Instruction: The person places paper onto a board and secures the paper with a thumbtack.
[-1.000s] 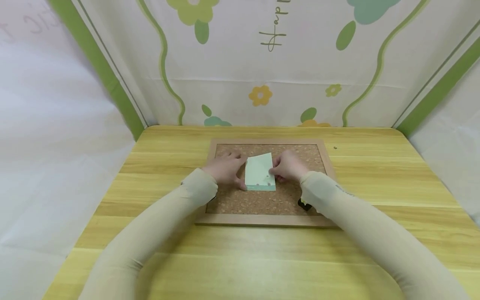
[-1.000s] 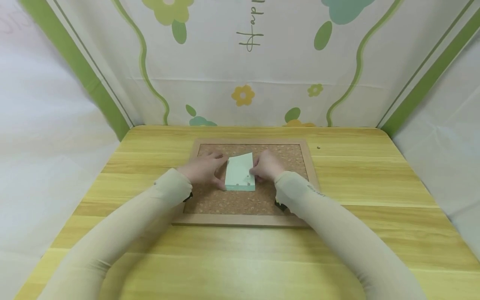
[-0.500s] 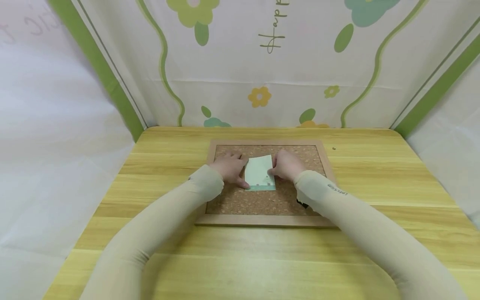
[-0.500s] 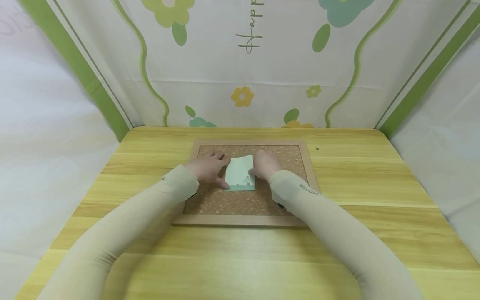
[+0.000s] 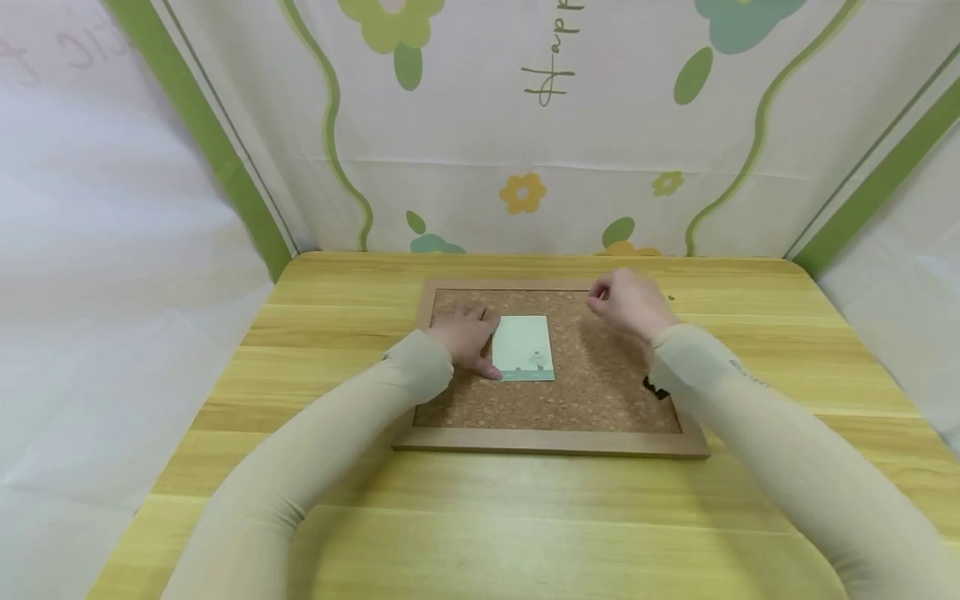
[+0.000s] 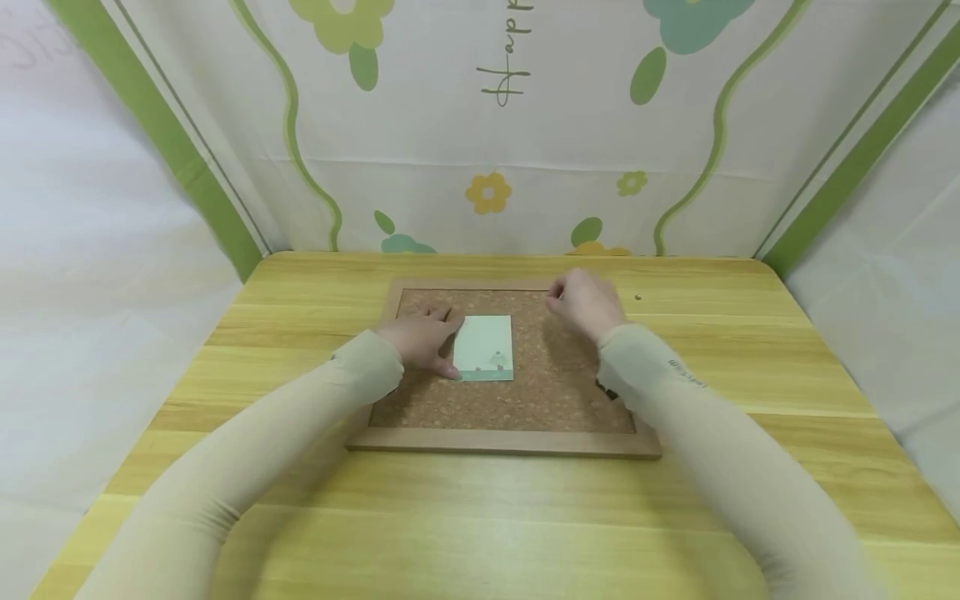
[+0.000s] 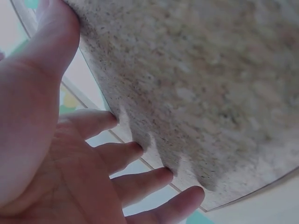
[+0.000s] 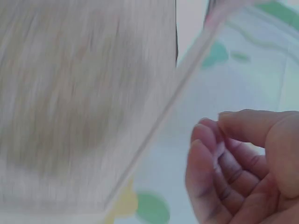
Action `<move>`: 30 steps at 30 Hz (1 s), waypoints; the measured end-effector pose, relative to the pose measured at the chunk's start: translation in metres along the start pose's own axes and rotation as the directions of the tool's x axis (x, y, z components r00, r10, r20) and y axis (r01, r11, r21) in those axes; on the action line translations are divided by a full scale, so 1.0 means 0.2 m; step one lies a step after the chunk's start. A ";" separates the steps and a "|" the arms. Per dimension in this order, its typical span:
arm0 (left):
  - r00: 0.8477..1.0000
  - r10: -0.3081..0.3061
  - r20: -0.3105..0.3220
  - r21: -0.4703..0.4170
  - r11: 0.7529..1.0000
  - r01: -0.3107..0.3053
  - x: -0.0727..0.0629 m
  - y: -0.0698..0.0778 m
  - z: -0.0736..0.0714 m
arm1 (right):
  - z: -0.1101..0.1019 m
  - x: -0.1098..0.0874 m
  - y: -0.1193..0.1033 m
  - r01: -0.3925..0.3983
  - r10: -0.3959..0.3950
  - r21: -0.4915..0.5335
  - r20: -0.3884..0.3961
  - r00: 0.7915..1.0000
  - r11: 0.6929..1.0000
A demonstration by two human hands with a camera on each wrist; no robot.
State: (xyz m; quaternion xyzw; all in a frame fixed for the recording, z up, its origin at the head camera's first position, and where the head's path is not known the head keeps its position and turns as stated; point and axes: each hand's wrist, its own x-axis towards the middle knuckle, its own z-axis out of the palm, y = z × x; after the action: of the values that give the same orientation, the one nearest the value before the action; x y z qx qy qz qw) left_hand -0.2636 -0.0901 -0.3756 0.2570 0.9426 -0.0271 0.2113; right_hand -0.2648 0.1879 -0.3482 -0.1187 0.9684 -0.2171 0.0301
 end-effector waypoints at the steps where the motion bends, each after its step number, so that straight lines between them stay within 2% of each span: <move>1: 1.000 0.000 0.002 -0.002 1.000 0.000 0.00 0.00 0.00 | -0.03 0.00 0.03 0.006 -0.006 -0.006 -0.019 1.000 1.000; 7: 1.000 0.019 0.003 -0.018 1.000 -0.019 -0.01 0.00 0.00 | -0.21 -0.03 0.24 0.005 -0.003 0.023 -0.079 0.997 1.000; 13: 1.000 0.015 -0.004 -0.026 1.000 -0.015 -0.02 0.00 0.00 | -0.30 -0.04 0.43 -0.026 0.027 0.010 -0.111 0.993 1.000; 17: 1.000 0.004 -0.007 -0.019 1.000 -0.004 -0.01 -0.01 0.01 | -0.30 -0.03 0.56 -0.038 0.034 -0.027 -0.118 0.992 0.999; 24: 1.000 -0.002 -0.016 -0.009 1.000 0.002 0.01 0.00 0.03 | -0.24 0.00 0.78 -0.062 0.060 -0.075 -0.025 0.998 0.995; 30: 1.000 -0.012 -0.004 -0.021 1.000 0.012 0.00 0.00 0.03 | -0.15 0.06 0.88 -0.079 0.077 -0.073 -0.023 0.997 0.994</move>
State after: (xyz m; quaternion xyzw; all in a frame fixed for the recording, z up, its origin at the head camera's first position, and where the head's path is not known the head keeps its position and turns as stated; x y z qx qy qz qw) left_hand -0.2614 -0.0921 -0.3800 0.2489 0.9449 -0.0179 0.2121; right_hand -0.3170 0.3516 -0.3972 -0.0797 0.9800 -0.1808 0.0244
